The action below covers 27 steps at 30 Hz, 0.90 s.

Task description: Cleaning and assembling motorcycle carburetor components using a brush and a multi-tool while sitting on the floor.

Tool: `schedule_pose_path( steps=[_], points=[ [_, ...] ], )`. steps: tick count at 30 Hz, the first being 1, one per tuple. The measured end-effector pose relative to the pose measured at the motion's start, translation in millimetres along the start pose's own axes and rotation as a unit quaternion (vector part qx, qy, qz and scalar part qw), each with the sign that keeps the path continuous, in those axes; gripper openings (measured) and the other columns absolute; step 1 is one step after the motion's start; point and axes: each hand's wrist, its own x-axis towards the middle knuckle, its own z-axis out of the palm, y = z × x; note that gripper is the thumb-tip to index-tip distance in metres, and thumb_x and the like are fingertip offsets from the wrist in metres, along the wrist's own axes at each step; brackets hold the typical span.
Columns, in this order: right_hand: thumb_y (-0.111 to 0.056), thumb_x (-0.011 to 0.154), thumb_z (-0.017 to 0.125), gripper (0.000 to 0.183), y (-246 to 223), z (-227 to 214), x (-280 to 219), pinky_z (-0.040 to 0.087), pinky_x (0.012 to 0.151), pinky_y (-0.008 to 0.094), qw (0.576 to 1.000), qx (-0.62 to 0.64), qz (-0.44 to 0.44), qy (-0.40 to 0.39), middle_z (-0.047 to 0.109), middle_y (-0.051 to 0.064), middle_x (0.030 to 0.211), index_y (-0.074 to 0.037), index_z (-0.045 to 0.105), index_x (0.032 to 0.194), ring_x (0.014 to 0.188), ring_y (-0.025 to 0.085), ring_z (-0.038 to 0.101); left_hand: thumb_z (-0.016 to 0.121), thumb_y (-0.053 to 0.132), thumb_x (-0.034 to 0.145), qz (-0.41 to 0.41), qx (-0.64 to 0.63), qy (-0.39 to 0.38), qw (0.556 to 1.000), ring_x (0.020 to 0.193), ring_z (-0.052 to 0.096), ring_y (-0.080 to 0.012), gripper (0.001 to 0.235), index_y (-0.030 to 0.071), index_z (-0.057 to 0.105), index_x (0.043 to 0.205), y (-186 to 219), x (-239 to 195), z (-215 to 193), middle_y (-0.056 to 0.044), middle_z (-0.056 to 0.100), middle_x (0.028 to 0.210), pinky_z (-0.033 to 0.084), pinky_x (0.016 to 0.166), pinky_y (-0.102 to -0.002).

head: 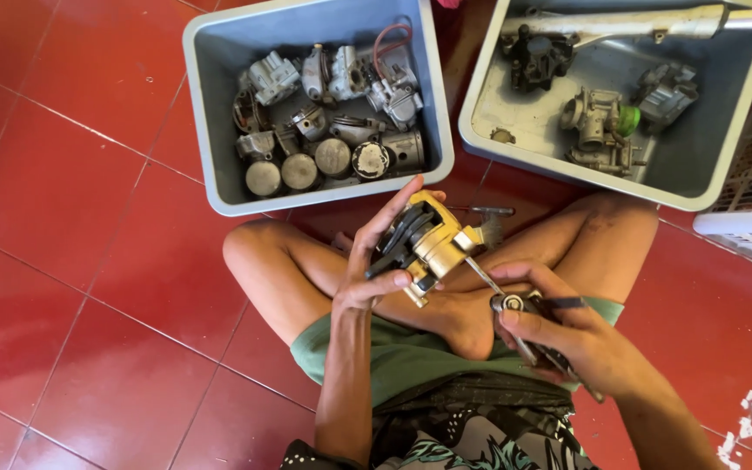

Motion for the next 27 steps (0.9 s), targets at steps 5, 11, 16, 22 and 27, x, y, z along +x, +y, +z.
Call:
schedule_pose_path(
  steps=[5, 11, 16, 22, 27],
  points=[
    [-0.014, 0.094, 0.064, 0.031, 11, -25, 6, 0.025, 0.023, 0.028, 0.995, 0.050, 0.060, -0.057, 0.054, 0.017, 0.053, 0.002, 0.071, 0.119, 0.028, 0.016, 0.037, 0.085, 0.028, 0.085, 0.024, -0.086, 0.051, 0.995, 0.140, 0.048, -0.0374, 0.096, 0.014, 0.030, 0.163, -20, -5, 3, -0.028, 0.044, 0.156, 0.049, 0.114, -0.058],
    [-0.006, 0.080, 0.081, 0.042, 35, -29, 26, 0.046, 0.051, 0.024, 0.954, -0.144, -0.229, 0.131, 0.060, 0.002, 0.063, -0.013, 0.053, 0.111, 0.051, 0.008, 0.057, 0.079, 0.020, 0.086, -0.126, -0.337, 0.105, 0.927, 0.101, 0.067, -0.0432, 0.090, 0.006, 0.033, 0.162, -25, -6, 6, -0.027, 0.056, 0.134, 0.065, 0.065, -0.054],
    [-0.021, 0.055, 0.101, 0.065, 78, -63, 105, 0.042, 0.099, 0.039, 0.869, -0.163, -0.454, 0.109, 0.060, 0.021, 0.125, -0.004, 0.064, 0.105, 0.113, 0.029, 0.057, 0.071, 0.037, 0.087, -0.289, -0.313, 0.190, 0.885, 0.096, 0.068, -0.0387, 0.084, -0.004, 0.041, 0.154, -24, -9, 35, -0.032, 0.059, 0.125, 0.059, 0.071, -0.063],
    [-0.010, 0.074, 0.088, 0.063, 79, -22, 120, 0.043, 0.037, 0.021, 0.910, 0.183, -0.371, 0.012, 0.068, 0.026, 0.106, -0.004, 0.041, 0.115, 0.066, 0.021, 0.065, 0.053, 0.070, 0.091, -0.296, -0.325, 0.193, 0.877, 0.088, 0.075, -0.0389, 0.094, 0.003, 0.031, 0.154, 7, -15, 47, -0.032, 0.048, 0.136, 0.064, 0.072, -0.051],
    [-0.014, 0.085, 0.081, 0.046, 82, 19, 117, 0.046, 0.030, 0.027, 0.869, 0.385, -0.285, 0.128, 0.065, 0.018, 0.082, -0.007, 0.049, 0.118, 0.046, 0.023, 0.062, 0.093, 0.011, 0.069, -0.174, -0.117, -0.007, 0.978, 0.074, 0.073, -0.0371, 0.127, -0.001, 0.005, 0.158, -26, -20, 12, -0.035, 0.014, 0.157, 0.065, 0.070, -0.048]
  ],
)
